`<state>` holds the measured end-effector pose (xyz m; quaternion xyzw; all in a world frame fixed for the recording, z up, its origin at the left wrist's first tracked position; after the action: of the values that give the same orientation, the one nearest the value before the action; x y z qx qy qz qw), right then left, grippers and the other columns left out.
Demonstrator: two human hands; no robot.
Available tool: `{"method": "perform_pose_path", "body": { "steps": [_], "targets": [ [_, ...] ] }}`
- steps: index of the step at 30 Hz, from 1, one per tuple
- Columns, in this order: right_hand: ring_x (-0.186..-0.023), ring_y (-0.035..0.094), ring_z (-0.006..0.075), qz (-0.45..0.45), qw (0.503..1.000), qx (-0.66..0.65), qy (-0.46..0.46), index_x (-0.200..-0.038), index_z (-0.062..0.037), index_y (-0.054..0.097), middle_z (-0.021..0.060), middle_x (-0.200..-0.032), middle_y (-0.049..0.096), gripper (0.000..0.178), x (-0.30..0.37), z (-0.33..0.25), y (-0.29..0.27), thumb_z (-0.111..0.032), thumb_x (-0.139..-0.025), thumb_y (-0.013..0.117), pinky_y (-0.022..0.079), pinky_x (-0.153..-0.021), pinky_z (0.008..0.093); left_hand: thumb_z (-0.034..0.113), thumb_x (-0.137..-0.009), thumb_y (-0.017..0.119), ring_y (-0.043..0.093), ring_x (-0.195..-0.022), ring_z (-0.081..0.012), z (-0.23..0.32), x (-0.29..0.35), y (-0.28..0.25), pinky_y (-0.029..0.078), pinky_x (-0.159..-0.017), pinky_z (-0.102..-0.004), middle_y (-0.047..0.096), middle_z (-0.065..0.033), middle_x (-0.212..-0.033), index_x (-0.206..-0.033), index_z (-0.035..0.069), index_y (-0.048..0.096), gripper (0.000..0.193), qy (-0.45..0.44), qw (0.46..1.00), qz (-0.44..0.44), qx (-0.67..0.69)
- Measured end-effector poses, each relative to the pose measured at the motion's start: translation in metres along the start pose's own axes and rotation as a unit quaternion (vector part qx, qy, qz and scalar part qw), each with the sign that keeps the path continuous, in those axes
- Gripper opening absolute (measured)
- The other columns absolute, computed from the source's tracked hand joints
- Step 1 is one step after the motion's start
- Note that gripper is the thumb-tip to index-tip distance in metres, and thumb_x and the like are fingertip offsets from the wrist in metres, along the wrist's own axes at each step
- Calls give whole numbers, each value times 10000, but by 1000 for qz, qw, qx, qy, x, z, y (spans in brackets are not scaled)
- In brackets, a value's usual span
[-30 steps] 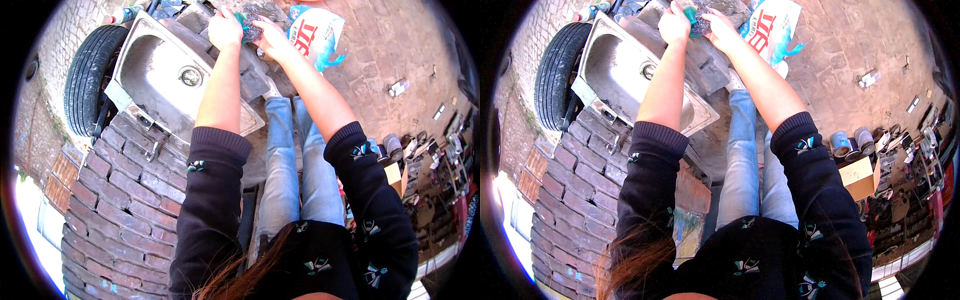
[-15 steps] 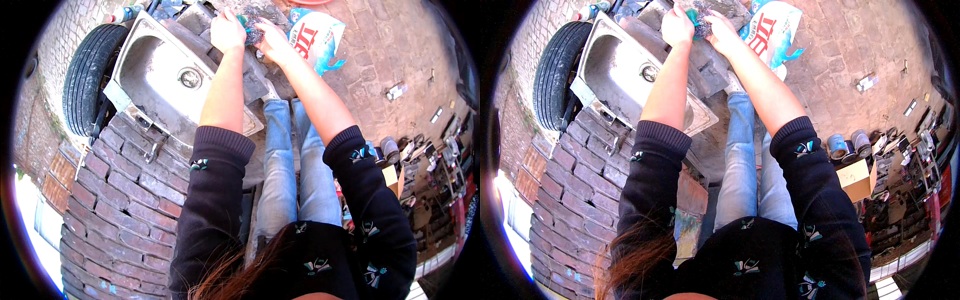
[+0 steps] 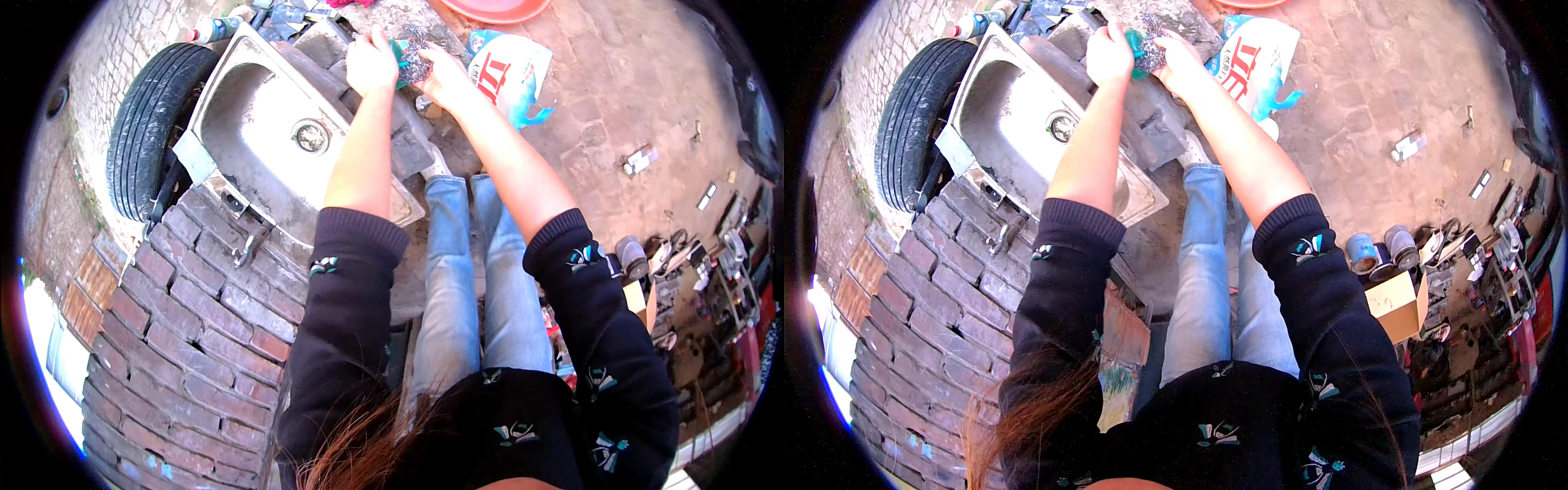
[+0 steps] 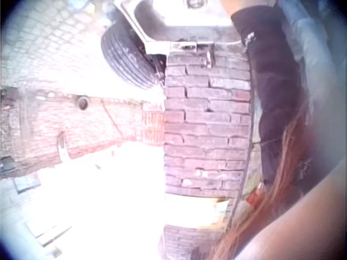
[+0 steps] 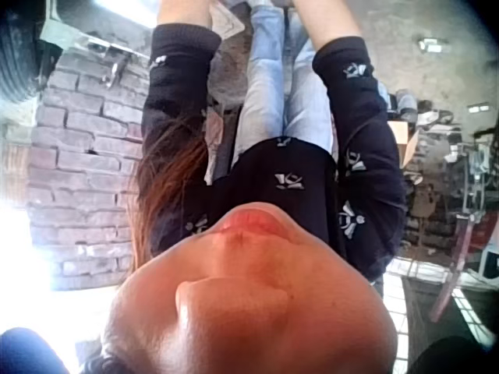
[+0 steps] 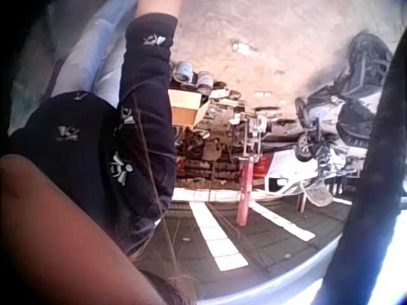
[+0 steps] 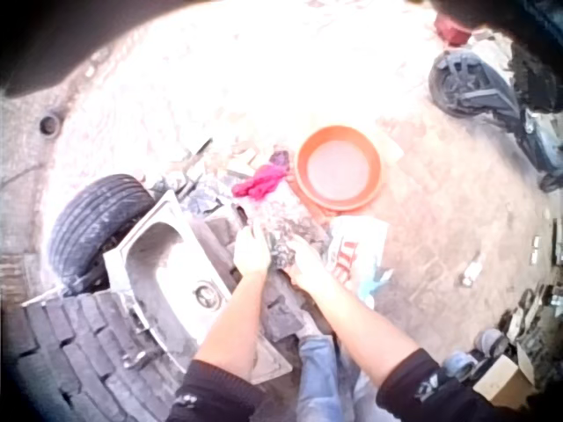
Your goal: The person rinses noodles in a metal bowl at an outdoor sink, then moves to a cluttered indoor counter to transfer chopped vegetables into a bowl. They wash a grater and chopsticks in a basin, retrieve keys from a shelf, and wash a steel wool scrubber before returning to the counter to handle a bowl and chopsticks.
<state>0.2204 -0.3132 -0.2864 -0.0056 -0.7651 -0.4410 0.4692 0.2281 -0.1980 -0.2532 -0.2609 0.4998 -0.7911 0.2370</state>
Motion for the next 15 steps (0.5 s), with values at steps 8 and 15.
{"method": "perform_pose_path", "body": {
  "steps": [8,15],
  "targets": [
    [-969,569,239,23,999,-43,-13,-1210,-62,421,114,-1080,555,323,32,-24,-16,-55,-888,406,463,-857,435,396,-916,358,560,-963,-388,-5,1,-27,421,-846,-432,600,-233,-999,-1049,-4,566,470,18,982,-50,180],
    [-988,565,227,30,998,51,6,-1188,-29,454,104,-1107,558,307,169,-61,-16,-59,-889,389,455,-879,408,387,-934,405,446,-1181,-275,-15,56,-105,331,-1013,-406,450,-177,-1285,-1318,3,329,548,-205,772,-77,597]
  ]
}}
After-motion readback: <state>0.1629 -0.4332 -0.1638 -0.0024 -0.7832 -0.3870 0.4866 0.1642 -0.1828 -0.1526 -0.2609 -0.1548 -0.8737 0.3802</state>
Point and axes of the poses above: each hand's wrist, its own x-axis away from the middle knuckle, its own y-axis out of the palm, z = x × y, the point moved 3 cm from there along -x, towards the middle knuckle
